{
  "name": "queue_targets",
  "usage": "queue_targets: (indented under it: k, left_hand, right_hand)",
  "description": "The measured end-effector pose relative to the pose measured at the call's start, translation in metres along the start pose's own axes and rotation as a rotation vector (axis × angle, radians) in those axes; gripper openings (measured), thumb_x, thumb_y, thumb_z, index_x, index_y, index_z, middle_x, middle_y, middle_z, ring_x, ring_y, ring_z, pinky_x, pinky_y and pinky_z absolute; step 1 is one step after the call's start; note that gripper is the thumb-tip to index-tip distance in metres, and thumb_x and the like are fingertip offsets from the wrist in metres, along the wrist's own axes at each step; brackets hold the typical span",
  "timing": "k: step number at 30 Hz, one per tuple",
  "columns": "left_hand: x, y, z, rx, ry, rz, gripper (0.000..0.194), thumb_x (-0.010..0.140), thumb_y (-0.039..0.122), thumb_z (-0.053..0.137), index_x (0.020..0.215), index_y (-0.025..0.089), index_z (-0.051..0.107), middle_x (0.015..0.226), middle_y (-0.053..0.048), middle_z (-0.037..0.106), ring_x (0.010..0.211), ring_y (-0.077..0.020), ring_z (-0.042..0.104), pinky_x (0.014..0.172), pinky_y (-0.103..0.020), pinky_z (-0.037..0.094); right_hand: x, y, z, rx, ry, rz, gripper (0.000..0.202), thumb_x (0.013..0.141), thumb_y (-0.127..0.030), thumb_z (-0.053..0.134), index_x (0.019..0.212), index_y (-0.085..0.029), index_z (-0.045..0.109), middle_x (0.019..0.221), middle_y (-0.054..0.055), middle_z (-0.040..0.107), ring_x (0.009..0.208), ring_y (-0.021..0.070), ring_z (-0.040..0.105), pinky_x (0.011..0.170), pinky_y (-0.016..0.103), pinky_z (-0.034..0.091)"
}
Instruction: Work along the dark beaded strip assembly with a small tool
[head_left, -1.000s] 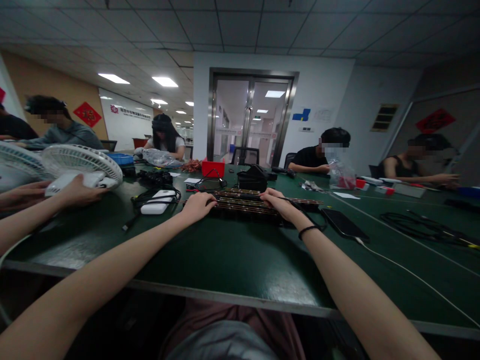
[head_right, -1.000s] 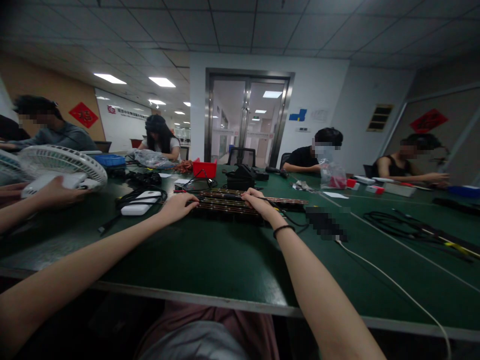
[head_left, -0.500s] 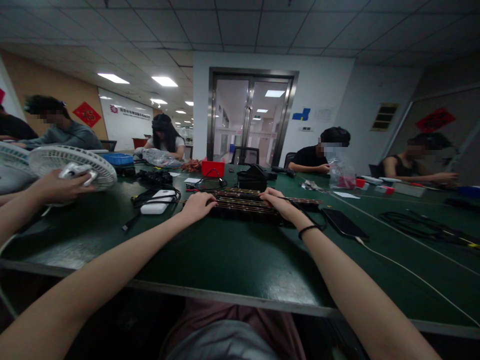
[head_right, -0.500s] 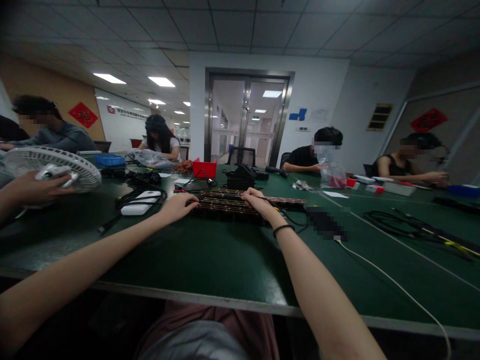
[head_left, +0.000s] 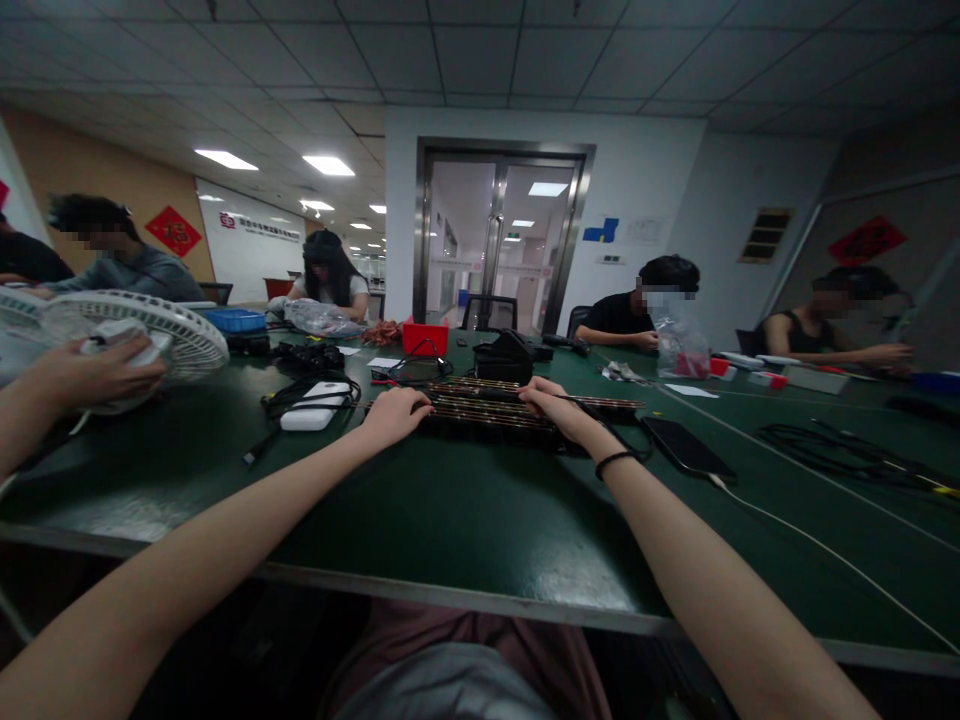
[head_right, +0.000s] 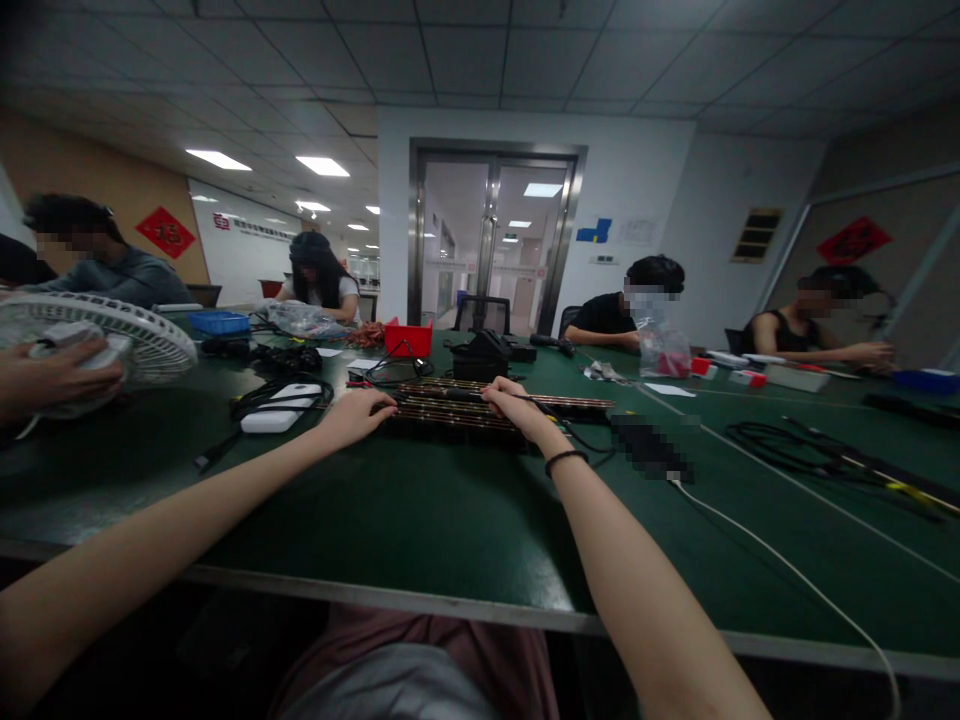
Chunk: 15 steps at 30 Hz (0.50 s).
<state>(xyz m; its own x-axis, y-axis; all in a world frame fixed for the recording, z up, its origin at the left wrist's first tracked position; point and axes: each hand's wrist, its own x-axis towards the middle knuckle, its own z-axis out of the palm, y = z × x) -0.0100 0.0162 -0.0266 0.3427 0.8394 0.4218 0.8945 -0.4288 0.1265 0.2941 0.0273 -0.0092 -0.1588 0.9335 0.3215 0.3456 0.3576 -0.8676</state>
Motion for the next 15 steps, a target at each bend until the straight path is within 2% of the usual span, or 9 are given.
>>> queue_targets:
  k: [15]
  left_hand:
    - [-0.0008,0.0035,-0.0029,0.038,-0.015,-0.002,0.026,0.099,0.028,0.052,0.111,0.021,0.075,0.116,-0.008,0.076,0.108,-0.0257,0.069,0.096,-0.037,0.051]
  right_hand:
    - [0.0017,0.0041,-0.0028,-0.017,-0.015,-0.009,0.025,0.073,-0.037,0.063,0.065,-0.024,0.042,0.054,-0.006,0.041,0.056,0.0132,0.039,0.056,0.027,0.030]
